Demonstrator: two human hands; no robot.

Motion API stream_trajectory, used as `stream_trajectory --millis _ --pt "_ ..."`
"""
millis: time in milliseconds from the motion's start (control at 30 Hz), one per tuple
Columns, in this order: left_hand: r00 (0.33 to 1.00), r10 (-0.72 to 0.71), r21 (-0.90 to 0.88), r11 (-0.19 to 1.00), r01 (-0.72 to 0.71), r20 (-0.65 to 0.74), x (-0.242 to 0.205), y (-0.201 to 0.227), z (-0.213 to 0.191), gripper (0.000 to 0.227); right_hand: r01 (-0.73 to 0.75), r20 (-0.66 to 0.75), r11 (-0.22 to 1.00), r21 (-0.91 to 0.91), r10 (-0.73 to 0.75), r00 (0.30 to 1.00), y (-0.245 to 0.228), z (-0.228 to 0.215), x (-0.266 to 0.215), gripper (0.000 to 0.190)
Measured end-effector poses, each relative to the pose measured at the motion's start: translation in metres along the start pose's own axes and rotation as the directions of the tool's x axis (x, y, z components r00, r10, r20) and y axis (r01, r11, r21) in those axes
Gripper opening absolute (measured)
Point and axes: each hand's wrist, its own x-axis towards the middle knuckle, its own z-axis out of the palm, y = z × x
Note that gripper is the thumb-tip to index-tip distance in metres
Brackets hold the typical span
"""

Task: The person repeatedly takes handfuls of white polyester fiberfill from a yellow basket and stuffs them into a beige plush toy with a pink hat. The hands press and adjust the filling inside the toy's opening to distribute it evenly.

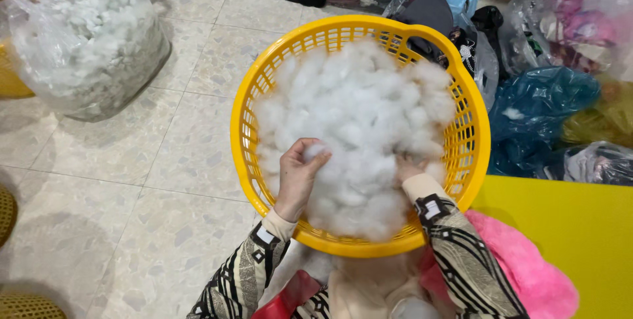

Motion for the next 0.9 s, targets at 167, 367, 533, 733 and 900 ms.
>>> stream_trajectory --millis 167,367,533,733,900 --pt "0.994 0.085 -0.097 0.991 -0.092 -0.073 -0.009 0.004 -0.001 0.021 0.153 -0.377 0.963 0.223 -0.06 0.924 0.053 -0.085 -0.101 0.087" --pt "0.996 0.075 -0.171 0.982 -0.082 -0.048 -0.025 0.006 0.015 0.021 0.45 -0.915 0.88 0.151 -0.048 0.401 0.025 -0.155 -0.27 0.057" --pt "0.988 0.074 -0.171 0.984 -0.05 0.134 -0.04 -0.013 0.03 0.01 0.813 -0.857 0.39 0.433 -0.101 0.505 -0.042 -0.132 -0.301 0.053" --pt "0.93 0.367 0.371 0.867 -0.332 -0.025 0.002 0.033 -0.017 0.012 0.777 -0.867 0.39 0.495 0.284 0.41 0.01 -0.112 -0.27 0.016" --pt "0.772 0.455 0.719 0.334 -0.61 0.443 0.047 0.057 0.006 0.08 0.53 -0.959 0.801 0.279 0.202 0.199 0.052 -0.14 -0.225 0.023"
